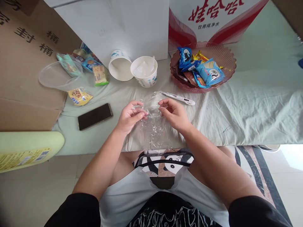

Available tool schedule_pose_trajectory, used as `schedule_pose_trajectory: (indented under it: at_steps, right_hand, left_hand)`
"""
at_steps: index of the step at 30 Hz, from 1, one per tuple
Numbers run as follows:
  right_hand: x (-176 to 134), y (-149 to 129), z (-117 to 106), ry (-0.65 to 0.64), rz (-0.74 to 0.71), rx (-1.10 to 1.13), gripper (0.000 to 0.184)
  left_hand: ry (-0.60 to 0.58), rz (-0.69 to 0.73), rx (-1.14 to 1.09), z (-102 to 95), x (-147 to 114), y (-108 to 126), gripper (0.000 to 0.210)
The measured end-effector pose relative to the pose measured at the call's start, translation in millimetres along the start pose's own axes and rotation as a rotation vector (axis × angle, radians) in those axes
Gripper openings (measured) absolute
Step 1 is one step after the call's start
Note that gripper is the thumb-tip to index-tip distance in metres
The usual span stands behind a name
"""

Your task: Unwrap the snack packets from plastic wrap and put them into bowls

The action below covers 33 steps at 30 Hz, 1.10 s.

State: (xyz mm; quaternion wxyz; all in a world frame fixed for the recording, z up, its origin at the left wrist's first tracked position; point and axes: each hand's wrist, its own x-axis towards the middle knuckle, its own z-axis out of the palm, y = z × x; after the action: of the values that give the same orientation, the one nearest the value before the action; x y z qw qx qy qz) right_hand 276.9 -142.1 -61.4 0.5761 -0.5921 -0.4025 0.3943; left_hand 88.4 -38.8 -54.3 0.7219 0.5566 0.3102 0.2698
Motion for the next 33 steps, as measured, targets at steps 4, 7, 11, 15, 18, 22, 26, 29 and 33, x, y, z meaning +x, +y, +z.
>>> schedule_pose_trajectory:
  at_steps: [4, 7, 11, 15, 18, 22, 26, 29, 33]
  right_hand:
    - [-0.9, 1.4, -1.2, 0.005, 0.002, -0.021, 0.029]
    - [-0.5, 3.8, -1.2, 0.004, -0.013, -0.035, 0.033]
    - [1.6, 7.3, -1.6, 0.088, -0.038, -0.078, 0.029]
    - [2.3, 6.9, -2.6, 0.138, -0.072, -0.058, 0.030]
    - [0.4, 4.6, -1.5, 0.040, -0.062, -0.003, 0.043]
    - [-1.3, 4.1, 0.6, -0.052, -0.057, 0.006, 0.043]
    - [0.1, 7.6, 0.3, 0.030, -0.075, -0.014, 0.036]
    - [1.1, 10.1, -0.4, 0.078, -0.082, -0.053, 0.043]
    - [1.5, 9.2, -1.4, 0.155, -0.113, -0.216, 0.039]
  left_hand:
    - [0.080, 0.064, 0.018, -2.2, 2.8, -2.6, 0.044]
    - [0.136, 0.097, 0.018, -5.8, 5.0, -4.2, 0.045]
    - [0.141, 0.107, 0.053, -7.4, 3.0, -4.1, 0.053]
    - [0.092, 0.088, 0.159, -2.9, -1.9, -3.4, 0.052]
    - [0.122, 0.129, 0.157, -0.6, -2.0, -3.6, 0.053]
    - [0.226, 0.231, 0.138, -2.5, 1.0, -4.0, 0.055]
    - [0.266, 0.330, 0.150, -6.3, 1.2, -5.9, 0.042]
    - [0.167, 0.323, 0.275, -8.2, 0.2, -8.8, 0.032]
    - [0.160, 0.333, 0.513, -8.3, 0.1, -11.5, 0.035]
